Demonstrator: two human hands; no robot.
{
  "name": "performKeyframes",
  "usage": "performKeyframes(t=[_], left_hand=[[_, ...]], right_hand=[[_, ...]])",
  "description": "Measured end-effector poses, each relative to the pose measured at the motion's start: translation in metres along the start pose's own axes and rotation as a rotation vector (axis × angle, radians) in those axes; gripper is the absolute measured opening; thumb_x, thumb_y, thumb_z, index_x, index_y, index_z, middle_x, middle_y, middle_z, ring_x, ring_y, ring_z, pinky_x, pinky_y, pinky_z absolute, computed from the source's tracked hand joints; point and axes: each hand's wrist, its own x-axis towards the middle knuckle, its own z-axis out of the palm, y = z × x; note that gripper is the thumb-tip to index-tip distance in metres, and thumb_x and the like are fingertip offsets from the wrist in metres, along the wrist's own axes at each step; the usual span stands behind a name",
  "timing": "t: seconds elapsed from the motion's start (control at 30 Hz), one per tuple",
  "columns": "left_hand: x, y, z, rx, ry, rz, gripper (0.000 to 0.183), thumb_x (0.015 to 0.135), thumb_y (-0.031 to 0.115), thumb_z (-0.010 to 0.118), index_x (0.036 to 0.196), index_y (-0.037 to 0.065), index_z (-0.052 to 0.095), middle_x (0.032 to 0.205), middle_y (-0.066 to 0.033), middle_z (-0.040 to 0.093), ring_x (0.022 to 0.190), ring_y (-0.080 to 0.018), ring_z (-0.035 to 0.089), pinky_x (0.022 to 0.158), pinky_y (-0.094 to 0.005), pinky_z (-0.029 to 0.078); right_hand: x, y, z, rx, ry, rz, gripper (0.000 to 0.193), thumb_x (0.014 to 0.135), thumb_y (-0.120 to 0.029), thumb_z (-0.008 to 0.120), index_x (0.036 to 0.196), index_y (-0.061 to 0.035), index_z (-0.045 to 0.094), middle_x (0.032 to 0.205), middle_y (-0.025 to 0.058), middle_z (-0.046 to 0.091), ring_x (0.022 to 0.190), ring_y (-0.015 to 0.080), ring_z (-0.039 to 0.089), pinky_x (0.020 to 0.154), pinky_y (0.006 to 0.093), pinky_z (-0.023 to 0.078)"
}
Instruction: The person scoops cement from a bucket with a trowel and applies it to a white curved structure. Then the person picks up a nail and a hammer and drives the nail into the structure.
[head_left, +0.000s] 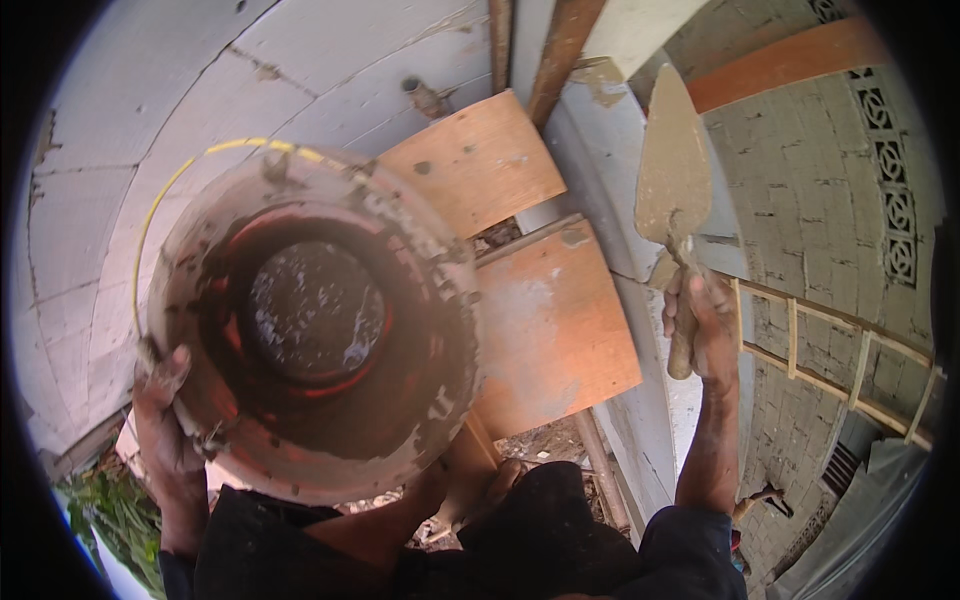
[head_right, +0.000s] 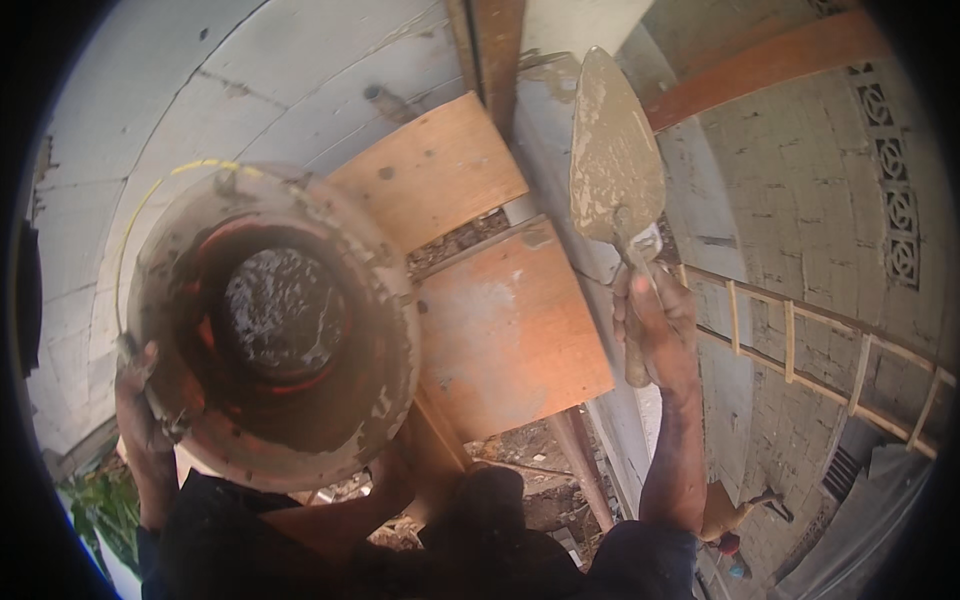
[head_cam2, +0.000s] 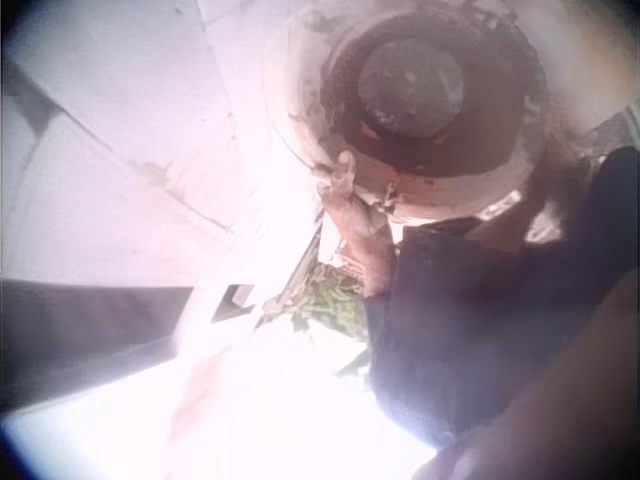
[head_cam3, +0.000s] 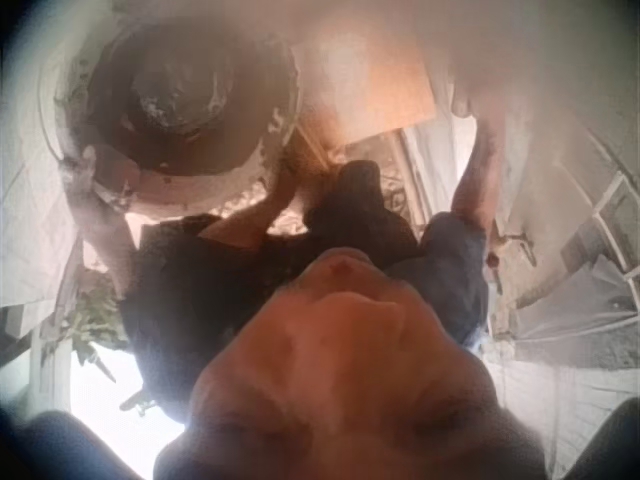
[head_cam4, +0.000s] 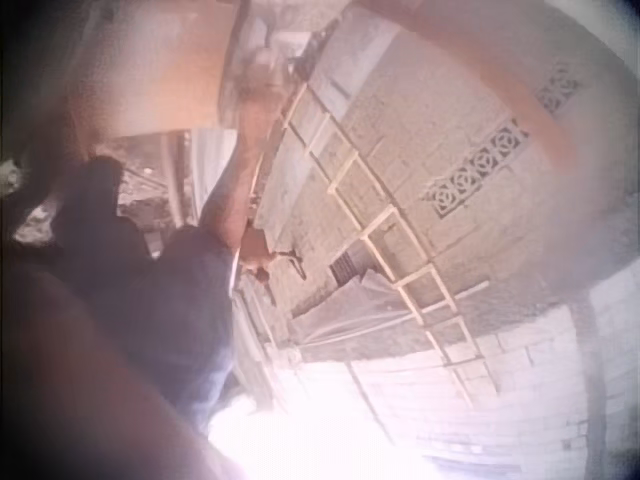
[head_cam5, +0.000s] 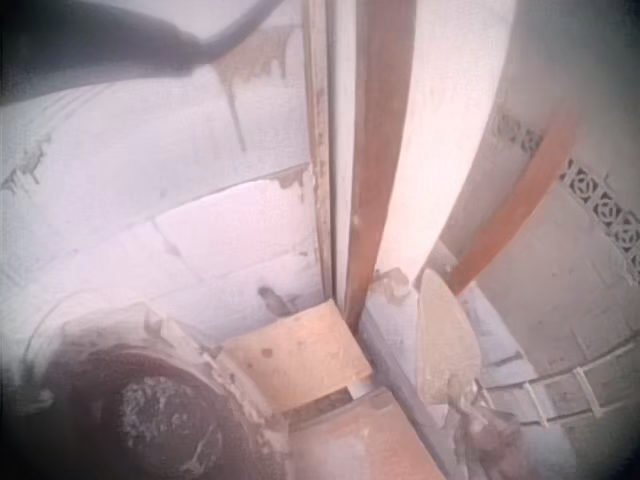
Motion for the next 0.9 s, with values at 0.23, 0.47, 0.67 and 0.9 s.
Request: performKeyframes(t=[0.23,0.47,0.67,0.9], left_hand=[[-0.008,0.014,0.025,0.031,-0.084,0.004,0.036,0.088,0.006,0.065,0.121,-0.005,0.057,0.106,-0.0117,0.067,0.087,-0.0184,0.067,0.078,-0.0310,0.056],[0.005,0.010,0.002,0.094,-0.104,0.025,0.031,0.089,0.006,0.064,0.118,-0.003,0.059,0.103,-0.0126,0.068,0.086,-0.0182,0.068,0.074,-0.0306,0.056],[0.026,0.014,-0.004,0.004,-0.149,-0.040,0.033,0.091,0.008,0.061,0.121,-0.005,0.057,0.105,-0.0149,0.068,0.087,-0.0207,0.068,0.076,-0.0329,0.058],[0.030,0.019,-0.007,0.052,-0.217,-0.042,0.036,0.093,0.010,0.060,0.125,-0.004,0.054,0.111,-0.0142,0.066,0.092,-0.0208,0.067,0.080,-0.0334,0.057]], right_hand=[[-0.047,-0.047,0.053,-0.307,-0.868,0.229,0.045,0.099,-0.044,0.050,0.094,0.0004,0.058,0.066,0.0079,0.054,0.058,0.0149,0.057,0.056,0.0312,0.045],[-0.107,-0.026,-0.016,-0.628,-0.784,0.472,0.040,0.097,-0.039,0.056,0.086,-0.0007,0.059,0.068,0.0072,0.054,0.058,0.0144,0.053,0.055,0.0309,0.045],[-0.124,0.035,0.023,-0.806,-0.076,-0.533,0.014,0.074,-0.012,0.071,0.077,-0.0053,0.059,0.076,0.0102,0.055,0.062,0.0256,0.056,0.055,0.0362,0.044],[-0.111,0.087,0.026,-0.950,0.051,-0.603,0.019,0.064,0.000,0.066,0.082,-0.0063,0.060,0.087,0.0107,0.058,0.071,0.0303,0.059,0.060,0.0409,0.049]])
